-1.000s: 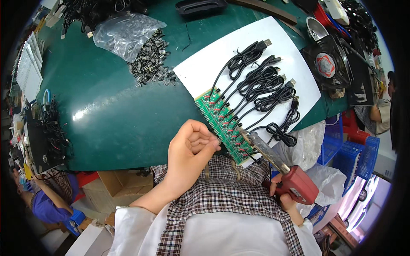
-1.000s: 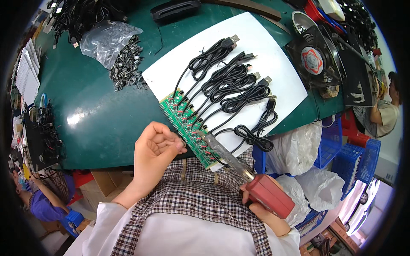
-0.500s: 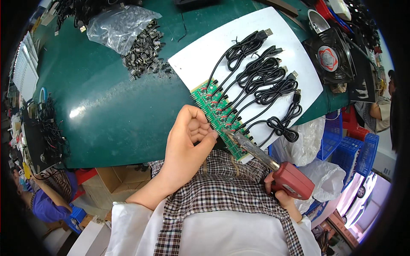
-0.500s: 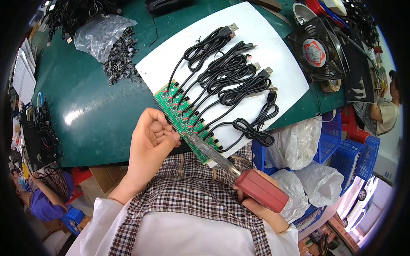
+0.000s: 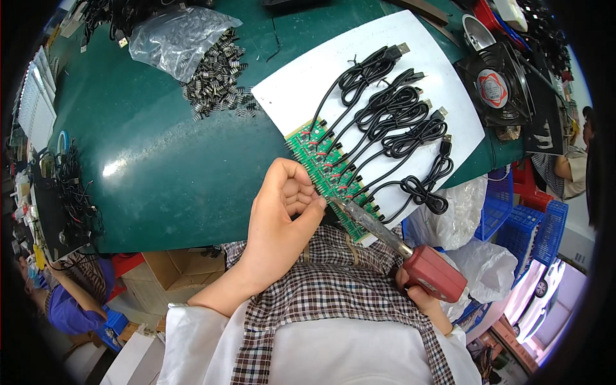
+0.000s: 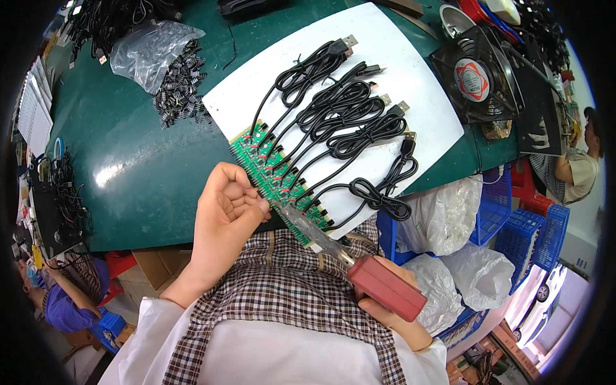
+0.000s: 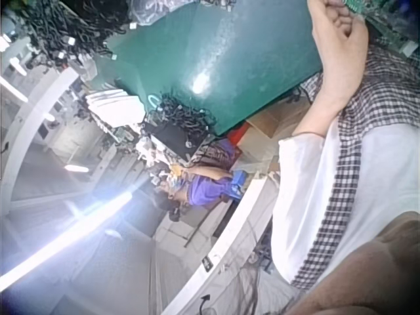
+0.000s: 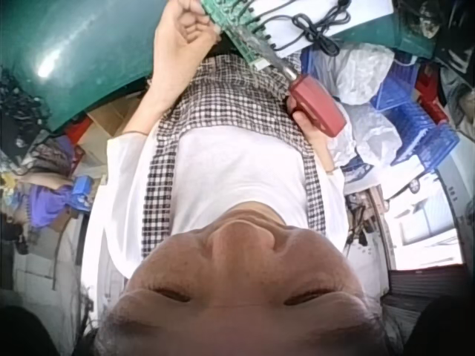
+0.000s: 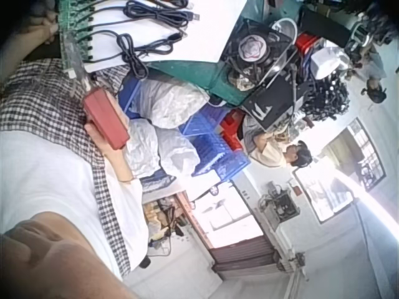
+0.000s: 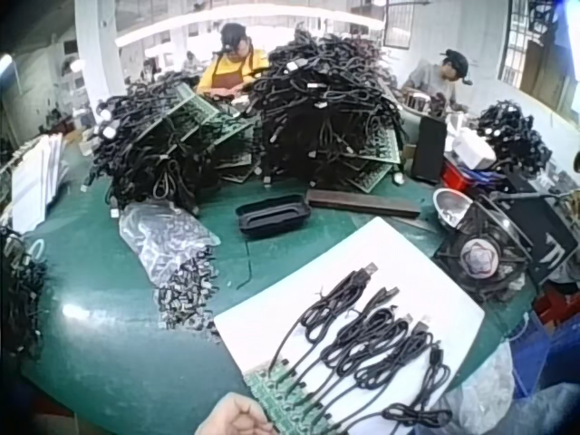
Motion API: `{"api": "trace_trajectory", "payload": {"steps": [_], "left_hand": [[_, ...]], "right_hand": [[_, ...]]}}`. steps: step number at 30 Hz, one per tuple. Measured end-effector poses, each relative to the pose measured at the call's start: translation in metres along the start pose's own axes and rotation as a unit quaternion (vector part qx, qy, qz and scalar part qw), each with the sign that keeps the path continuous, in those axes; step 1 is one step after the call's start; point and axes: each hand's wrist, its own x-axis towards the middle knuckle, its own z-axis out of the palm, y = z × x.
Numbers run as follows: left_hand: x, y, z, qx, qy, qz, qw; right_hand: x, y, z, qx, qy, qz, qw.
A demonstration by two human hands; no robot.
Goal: The person solders small electronic components onto a circuit board connected to cables using a soldering gun. The person then sets the board aside, takes another circuit board from a stack, and solders components onto it with the soldering gun.
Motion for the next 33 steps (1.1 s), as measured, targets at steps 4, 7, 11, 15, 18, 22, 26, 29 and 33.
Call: {"api": "trace_trajectory", "payload": {"steps": [4, 7, 11, 15, 18, 22, 26, 29, 33], "left_hand": [[0.000, -0.001, 0.001, -0.002, 0.004, 0.000, 1.000], [0.000, 0.000, 0.000, 0.003, 0.001, -0.001, 1.000], [-0.001, -0.002, 0.000, 0.023, 0.000, 0.018, 1.000], [0.000, -0.002, 0.000, 0.044, -0.009, 0.005, 0.999], [-0.003, -0.002, -0.001, 0.002, -0.011, -0.021, 1.000], [-0.003, -0.002, -0.001, -0.002, -0.010, -0.021, 1.000], [-0.002, 0.000, 0.000, -0.019, -0.011, -0.022, 1.000], [-0.003, -0.001, 0.000, -0.021, -0.009, -0.024, 0.999], [-0.002, -0.002, 0.001, -0.020, -0.010, -0.021, 1.000]], "right_hand": [[-0.007, 0.007, -0.002, 0.000, 0.021, -0.013, 1.000], [-0.013, 0.013, -0.011, -0.056, 0.000, -0.011, 0.998], [-0.006, -0.003, -0.007, -0.008, -0.035, 0.021, 0.999], [0.010, -0.019, 0.003, 0.077, -0.010, 0.059, 0.995], [0.013, -0.020, 0.006, 0.054, -0.003, 0.046, 0.998], [0.006, -0.005, 0.002, 0.018, -0.004, 0.011, 1.000], [0.002, 0.003, 0.001, -0.007, -0.009, 0.023, 1.000], [0.010, -0.013, 0.003, 0.068, -0.030, 0.035, 0.997], [0.018, -0.027, 0.022, 0.263, 0.024, 0.062, 0.962]]}}
